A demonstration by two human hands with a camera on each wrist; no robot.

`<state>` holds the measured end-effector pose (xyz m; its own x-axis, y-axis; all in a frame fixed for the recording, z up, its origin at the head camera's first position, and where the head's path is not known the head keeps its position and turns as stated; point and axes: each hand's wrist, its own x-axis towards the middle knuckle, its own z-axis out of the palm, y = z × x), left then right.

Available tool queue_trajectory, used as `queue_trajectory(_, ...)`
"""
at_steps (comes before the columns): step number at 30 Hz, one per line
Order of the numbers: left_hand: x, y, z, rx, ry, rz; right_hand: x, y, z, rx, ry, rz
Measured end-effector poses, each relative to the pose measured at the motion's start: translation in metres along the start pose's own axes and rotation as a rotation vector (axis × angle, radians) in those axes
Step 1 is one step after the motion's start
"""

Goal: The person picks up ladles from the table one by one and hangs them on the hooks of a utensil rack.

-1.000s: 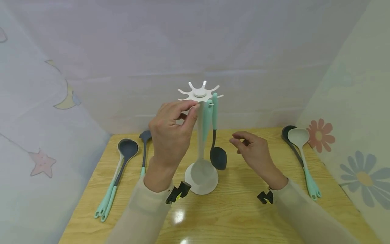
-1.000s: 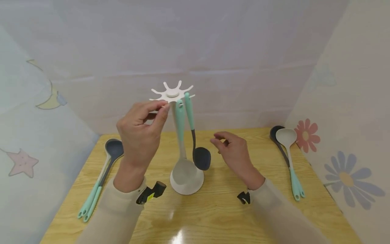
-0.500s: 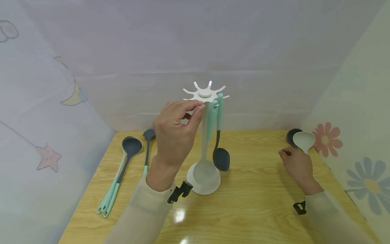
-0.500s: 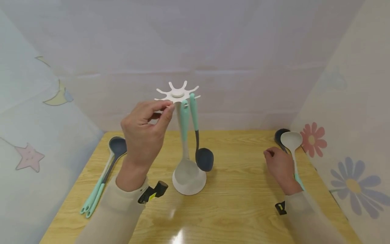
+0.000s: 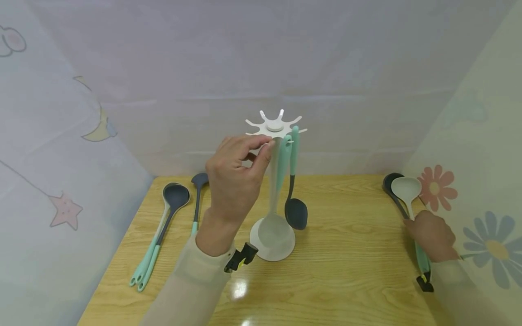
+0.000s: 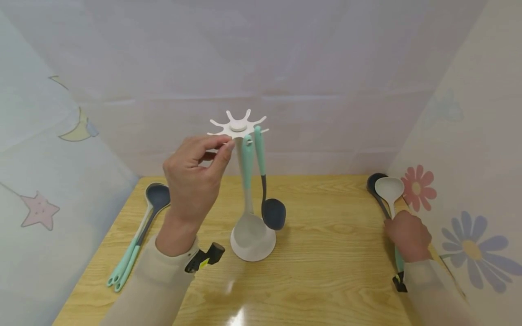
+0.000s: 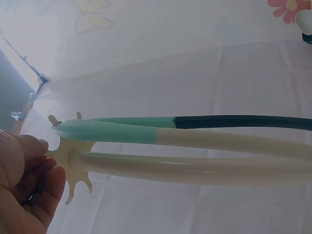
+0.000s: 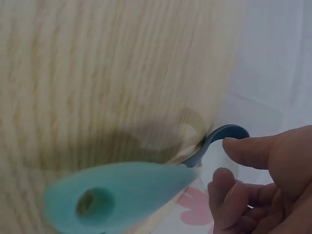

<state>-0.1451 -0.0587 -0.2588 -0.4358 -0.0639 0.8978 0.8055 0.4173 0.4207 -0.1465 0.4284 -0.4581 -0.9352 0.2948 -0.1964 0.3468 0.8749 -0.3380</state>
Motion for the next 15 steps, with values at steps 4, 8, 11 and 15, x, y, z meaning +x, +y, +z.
queue_trajectory(4,-0.001,0.0,0.0,-0.001,-0.002,-0.002,0.0,0.007,0.001,-0.026,-0.066,0.038)
queue_trajectory(8,-0.001,0.001,0.0,0.004,-0.005,-0.006,0.001,0.011,0.004,-0.022,-0.091,0.06)
queue_trajectory(11,-0.001,0.001,0.0,0.008,-0.006,-0.007,0.002,0.013,0.005,-0.013,-0.108,0.063)
queue_trajectory(15,-0.001,0.0,0.0,0.013,-0.001,-0.005,0.002,0.015,0.006,0.0,-0.101,0.05)
